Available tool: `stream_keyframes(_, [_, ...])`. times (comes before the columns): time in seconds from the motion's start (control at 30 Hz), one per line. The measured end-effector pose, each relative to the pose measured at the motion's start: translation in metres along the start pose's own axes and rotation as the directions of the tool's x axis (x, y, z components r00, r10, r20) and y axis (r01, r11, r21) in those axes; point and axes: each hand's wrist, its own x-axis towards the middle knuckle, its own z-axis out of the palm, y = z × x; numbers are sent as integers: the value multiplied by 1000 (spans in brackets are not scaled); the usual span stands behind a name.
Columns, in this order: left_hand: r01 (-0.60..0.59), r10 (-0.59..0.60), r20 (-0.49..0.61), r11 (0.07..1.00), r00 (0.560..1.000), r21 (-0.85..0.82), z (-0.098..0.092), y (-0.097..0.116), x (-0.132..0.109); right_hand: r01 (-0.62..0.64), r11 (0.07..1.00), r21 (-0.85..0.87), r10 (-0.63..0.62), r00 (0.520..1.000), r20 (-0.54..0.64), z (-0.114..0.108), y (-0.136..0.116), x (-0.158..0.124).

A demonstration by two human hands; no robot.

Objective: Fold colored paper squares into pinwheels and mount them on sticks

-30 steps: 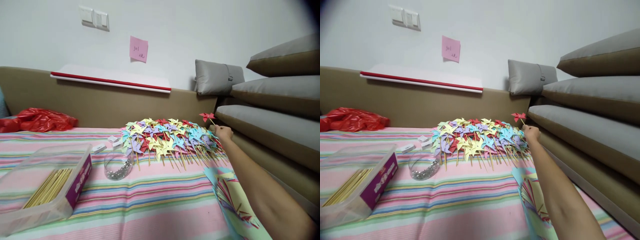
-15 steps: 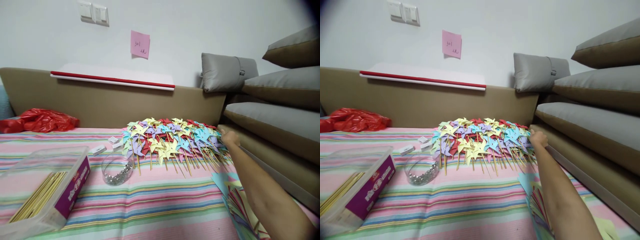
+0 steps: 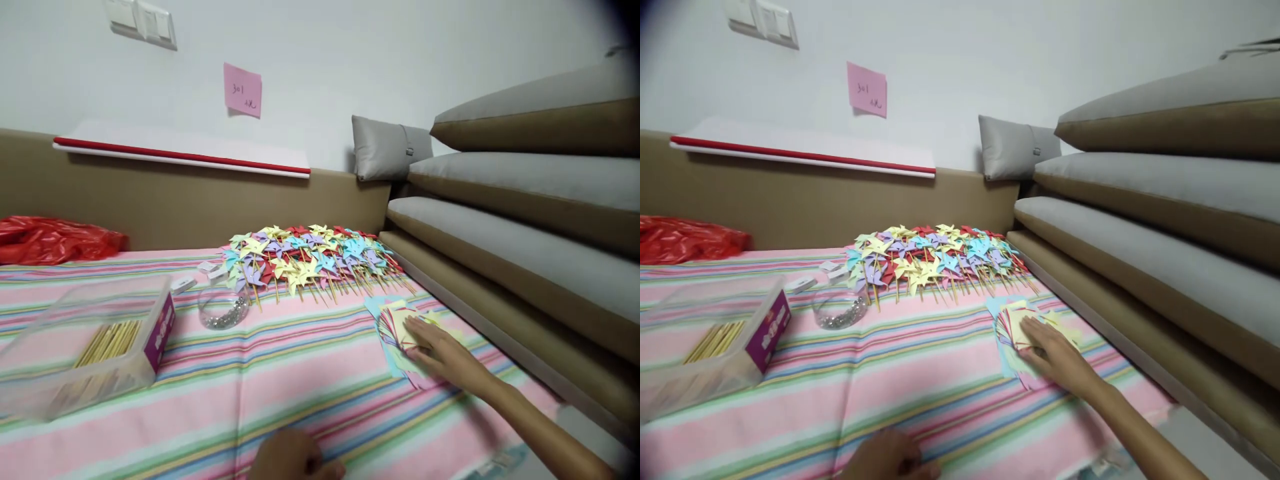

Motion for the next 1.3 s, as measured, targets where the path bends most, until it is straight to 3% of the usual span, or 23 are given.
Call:
stream_keyframes(0.1, [-35, 33, -64, 999, 997, -35, -1, 5, -8, -53, 998, 18, 54, 996, -75, 10, 1, -9])
stream_keyframes(0.23, [-96, 92, -26, 980, 995, -175, -2, 6, -21, -71, 996, 47, 74, 994, -77, 5, 9, -2])
stream_keyframes(0.67, [-75, 95, 72, 967, 993, -244, -3, 7, -18, -96, 967, 234, 74, 992, 99, -12, 16, 13])
stream_keyframes(0.83, [-80, 108, 91, 961, 990, -265, -3, 6, -16, -119, 960, 253, 93, 989, 115, -12, 17, 14])
stream_keyframes(1.13, [-51, 86, 117, 958, 989, -281, -6, 10, -16, -130, 984, 126, 148, 978, -148, -3, 7, 13])
stream_keyframes(1.3, [-29, 77, 141, 949, 987, -315, -5, 9, -16, -202, 973, 115, 230, 907, -352, -17, 1, 17])
